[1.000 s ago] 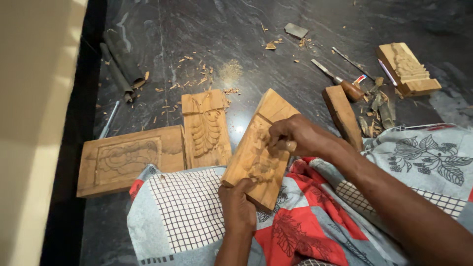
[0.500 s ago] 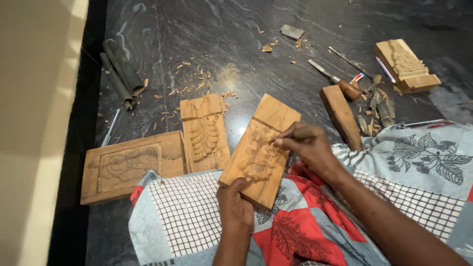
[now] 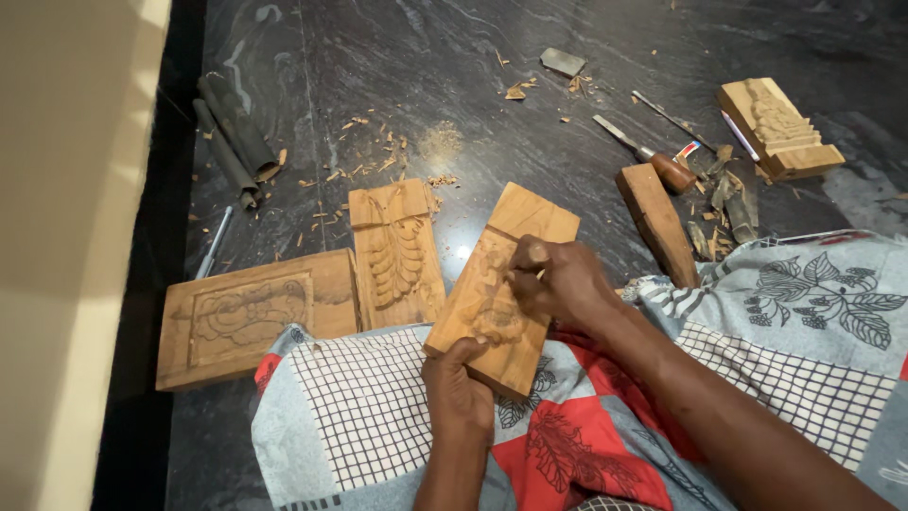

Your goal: The person carves a decorative pattern into a rectangular wooden block using a small carving knife. They hold the wood with the left hand and carefully remove shavings with the right hand, working on a floral or leaf motif.

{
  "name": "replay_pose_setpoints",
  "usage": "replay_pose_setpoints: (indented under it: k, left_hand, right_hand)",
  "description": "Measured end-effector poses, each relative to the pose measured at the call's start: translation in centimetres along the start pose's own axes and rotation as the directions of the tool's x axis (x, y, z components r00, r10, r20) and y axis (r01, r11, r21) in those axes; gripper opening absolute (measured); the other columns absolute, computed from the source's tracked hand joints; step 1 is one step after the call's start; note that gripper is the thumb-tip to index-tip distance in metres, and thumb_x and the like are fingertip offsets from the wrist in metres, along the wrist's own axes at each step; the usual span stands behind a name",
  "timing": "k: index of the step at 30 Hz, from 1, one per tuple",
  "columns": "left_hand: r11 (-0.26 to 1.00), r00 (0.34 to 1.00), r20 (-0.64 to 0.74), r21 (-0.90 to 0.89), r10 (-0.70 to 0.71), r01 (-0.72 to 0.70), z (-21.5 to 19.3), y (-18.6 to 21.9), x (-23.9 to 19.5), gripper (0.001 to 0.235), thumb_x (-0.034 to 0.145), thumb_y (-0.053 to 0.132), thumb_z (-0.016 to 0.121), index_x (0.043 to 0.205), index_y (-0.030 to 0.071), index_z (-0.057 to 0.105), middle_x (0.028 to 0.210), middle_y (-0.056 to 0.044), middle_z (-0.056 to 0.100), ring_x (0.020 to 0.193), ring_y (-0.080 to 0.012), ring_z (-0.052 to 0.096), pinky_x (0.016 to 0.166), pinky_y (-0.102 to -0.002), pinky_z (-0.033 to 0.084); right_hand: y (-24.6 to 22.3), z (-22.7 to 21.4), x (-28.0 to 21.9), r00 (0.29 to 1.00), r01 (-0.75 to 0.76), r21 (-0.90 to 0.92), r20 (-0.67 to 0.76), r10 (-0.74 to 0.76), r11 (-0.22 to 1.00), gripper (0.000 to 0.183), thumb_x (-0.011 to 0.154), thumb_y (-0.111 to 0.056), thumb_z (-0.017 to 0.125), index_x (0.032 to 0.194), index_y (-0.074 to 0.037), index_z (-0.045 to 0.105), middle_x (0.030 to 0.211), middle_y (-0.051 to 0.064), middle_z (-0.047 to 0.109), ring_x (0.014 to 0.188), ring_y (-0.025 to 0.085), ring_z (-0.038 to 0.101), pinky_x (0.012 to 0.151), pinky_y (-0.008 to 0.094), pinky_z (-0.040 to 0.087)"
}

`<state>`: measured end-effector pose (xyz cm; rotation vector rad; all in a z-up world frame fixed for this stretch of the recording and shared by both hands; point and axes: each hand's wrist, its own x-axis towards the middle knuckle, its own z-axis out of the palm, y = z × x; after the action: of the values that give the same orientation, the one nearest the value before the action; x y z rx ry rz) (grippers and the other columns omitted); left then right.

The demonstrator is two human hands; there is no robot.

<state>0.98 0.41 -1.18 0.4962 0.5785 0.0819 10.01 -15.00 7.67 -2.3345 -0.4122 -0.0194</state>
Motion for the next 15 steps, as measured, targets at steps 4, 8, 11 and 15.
replay_pose_setpoints:
  k: [4,8,11,15]
  left_hand:
    - [1.000,1.000,0.015,-0.003,0.017,-0.017,0.0,0.0,0.1,0.042,0.072,-0.013,0.063,0.114,-0.011,0.061,0.100,-0.015,0.070,0.088,-0.0259,0.071,0.084,-0.038,0.058]
    - [0.999,1.000,0.019,-0.033,0.003,-0.002,0.0,0.3,0.1,0.045,0.072,-0.013,0.062,0.116,-0.009,0.062,0.100,-0.014,0.070,0.087,-0.0256,0.070,0.085,-0.039,0.058]
    - [0.999,1.000,0.031,-0.042,0.000,0.001,-0.3,0.2,0.3,0.045,0.071,-0.013,0.061,0.116,-0.008,0.062,0.099,-0.013,0.070,0.088,-0.0254,0.070,0.085,-0.037,0.057]
    - [0.999,0.999,-0.005,-0.010,-0.041,0.041,-0.8,0.3,0.8,0.038,0.073,-0.012,0.063,0.111,-0.009,0.062,0.095,-0.013,0.067,0.086,-0.0259,0.069,0.085,-0.039,0.058]
  right_hand:
    - [-0.8,0.9,0.1,0.992,0.091,-0.106,-0.074,-0.099,0.990,0.007,0.080,-0.012,0.069,0.087,-0.011,0.069,0.071,0.013,0.070,0.062,0.030,0.068,0.059,0.040,0.054]
    - [-0.4,2.0,0.3,0.994,0.031,0.007,-0.107,-0.030,1.000,0.009,0.078,-0.011,0.070,0.082,-0.008,0.062,0.070,0.014,0.070,0.059,0.027,0.069,0.057,0.038,0.054]
    - [0.5,1.8,0.3,0.998,-0.066,0.206,0.003,0.067,0.976,0.024,0.085,-0.011,0.075,0.077,-0.003,0.053,0.073,0.018,0.063,0.057,0.020,0.059,0.055,0.039,0.050]
    - [1.6,-0.2,1.1,0.966,-0.026,0.055,0.257,0.011,0.998,0.024,0.083,-0.011,0.080,0.073,-0.004,0.058,0.071,0.006,0.075,0.062,0.018,0.066,0.059,0.035,0.051]
